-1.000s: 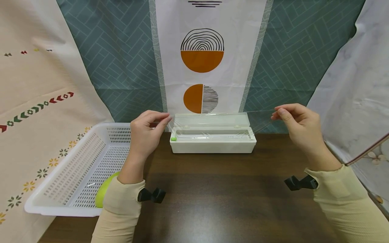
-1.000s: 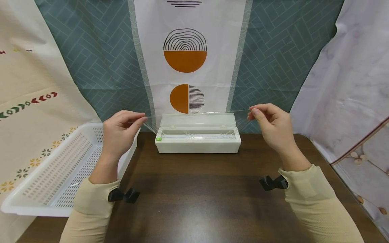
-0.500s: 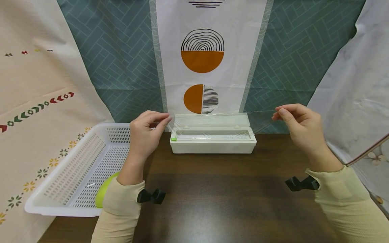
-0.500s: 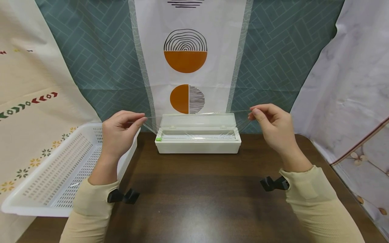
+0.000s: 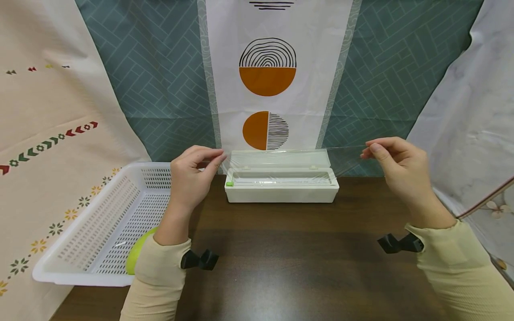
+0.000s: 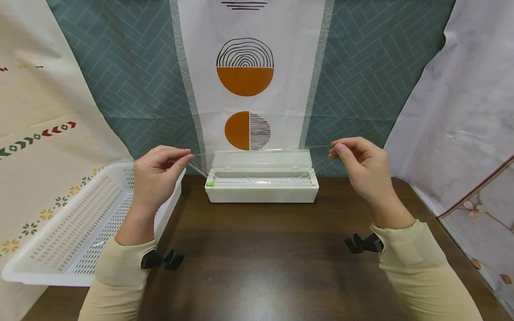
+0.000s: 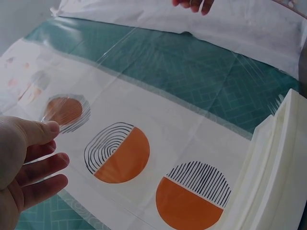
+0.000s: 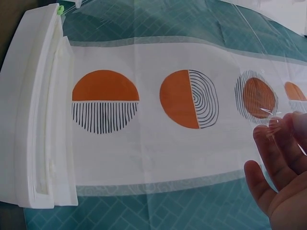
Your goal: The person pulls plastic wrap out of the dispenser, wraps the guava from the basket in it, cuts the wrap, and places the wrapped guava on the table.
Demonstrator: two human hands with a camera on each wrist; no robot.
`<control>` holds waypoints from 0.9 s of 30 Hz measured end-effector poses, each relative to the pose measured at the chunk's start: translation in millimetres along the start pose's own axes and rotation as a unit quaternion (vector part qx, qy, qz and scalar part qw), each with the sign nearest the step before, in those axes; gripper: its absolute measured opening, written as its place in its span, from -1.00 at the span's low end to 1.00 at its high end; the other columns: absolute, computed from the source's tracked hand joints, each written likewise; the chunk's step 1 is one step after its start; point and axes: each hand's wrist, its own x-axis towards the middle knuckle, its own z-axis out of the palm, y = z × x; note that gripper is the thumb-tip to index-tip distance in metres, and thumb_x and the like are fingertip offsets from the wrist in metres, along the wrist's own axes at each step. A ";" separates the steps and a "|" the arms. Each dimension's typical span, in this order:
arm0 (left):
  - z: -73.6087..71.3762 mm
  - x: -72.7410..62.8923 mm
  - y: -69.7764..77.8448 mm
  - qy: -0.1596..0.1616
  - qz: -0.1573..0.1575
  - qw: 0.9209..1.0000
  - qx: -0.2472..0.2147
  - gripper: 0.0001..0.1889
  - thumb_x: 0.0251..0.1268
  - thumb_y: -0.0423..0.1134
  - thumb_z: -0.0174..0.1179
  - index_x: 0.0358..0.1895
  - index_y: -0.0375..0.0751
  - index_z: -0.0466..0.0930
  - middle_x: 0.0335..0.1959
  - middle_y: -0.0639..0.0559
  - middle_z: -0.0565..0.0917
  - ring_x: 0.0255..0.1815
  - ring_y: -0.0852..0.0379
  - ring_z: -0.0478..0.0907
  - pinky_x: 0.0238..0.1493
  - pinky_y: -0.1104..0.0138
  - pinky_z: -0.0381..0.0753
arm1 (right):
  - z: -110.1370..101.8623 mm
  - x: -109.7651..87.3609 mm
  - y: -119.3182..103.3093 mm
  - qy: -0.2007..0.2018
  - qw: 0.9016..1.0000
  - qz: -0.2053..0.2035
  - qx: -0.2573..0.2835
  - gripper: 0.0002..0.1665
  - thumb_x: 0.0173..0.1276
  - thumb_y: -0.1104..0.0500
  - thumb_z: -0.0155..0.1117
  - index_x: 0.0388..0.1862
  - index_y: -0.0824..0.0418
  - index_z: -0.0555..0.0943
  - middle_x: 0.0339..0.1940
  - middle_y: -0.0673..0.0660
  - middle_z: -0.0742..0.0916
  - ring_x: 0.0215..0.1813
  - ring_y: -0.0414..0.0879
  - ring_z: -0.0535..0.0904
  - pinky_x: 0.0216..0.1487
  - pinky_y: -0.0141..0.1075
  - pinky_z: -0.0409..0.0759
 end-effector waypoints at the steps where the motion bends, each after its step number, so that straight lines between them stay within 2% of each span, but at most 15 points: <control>1: -0.1 0.0 0.5 0.000 0.000 1.000 0.000 -0.86 0.03 -0.43 0.37 -0.30 -0.36 0.74 -0.41 -0.13 0.70 -0.35 0.19 0.58 -0.23 0.64 0.52 | 0.0 0.0 0.1 0.001 1.000 -0.001 -0.003 -0.86 0.28 0.49 0.14 -0.24 0.51 0.62 -0.43 -0.11 0.74 -0.34 -0.30 0.67 -0.15 -0.58 0.55; 20: -1.0 1.0 3.0 -0.004 0.002 1.000 -0.006 -0.85 0.02 -0.43 0.37 -0.28 -0.35 0.74 -0.42 -0.13 0.70 -0.36 0.12 0.57 -0.23 0.65 0.52 | -1.5 -0.6 -2.2 0.004 0.999 0.002 -0.036 -0.86 0.28 0.48 0.14 -0.22 0.52 0.62 -0.43 -0.15 0.73 -0.33 -0.32 0.66 -0.14 -0.59 0.54; 27: 0.7 2.3 3.3 0.000 0.016 1.000 -0.007 -0.86 0.01 -0.44 0.37 -0.31 -0.37 0.73 -0.43 -0.13 0.70 -0.40 0.16 0.58 -0.27 0.61 0.54 | -2.6 -0.5 -2.1 0.008 1.000 0.009 -0.023 -0.86 0.28 0.47 0.14 -0.23 0.54 0.61 -0.44 -0.14 0.74 -0.33 -0.32 0.66 -0.15 -0.59 0.53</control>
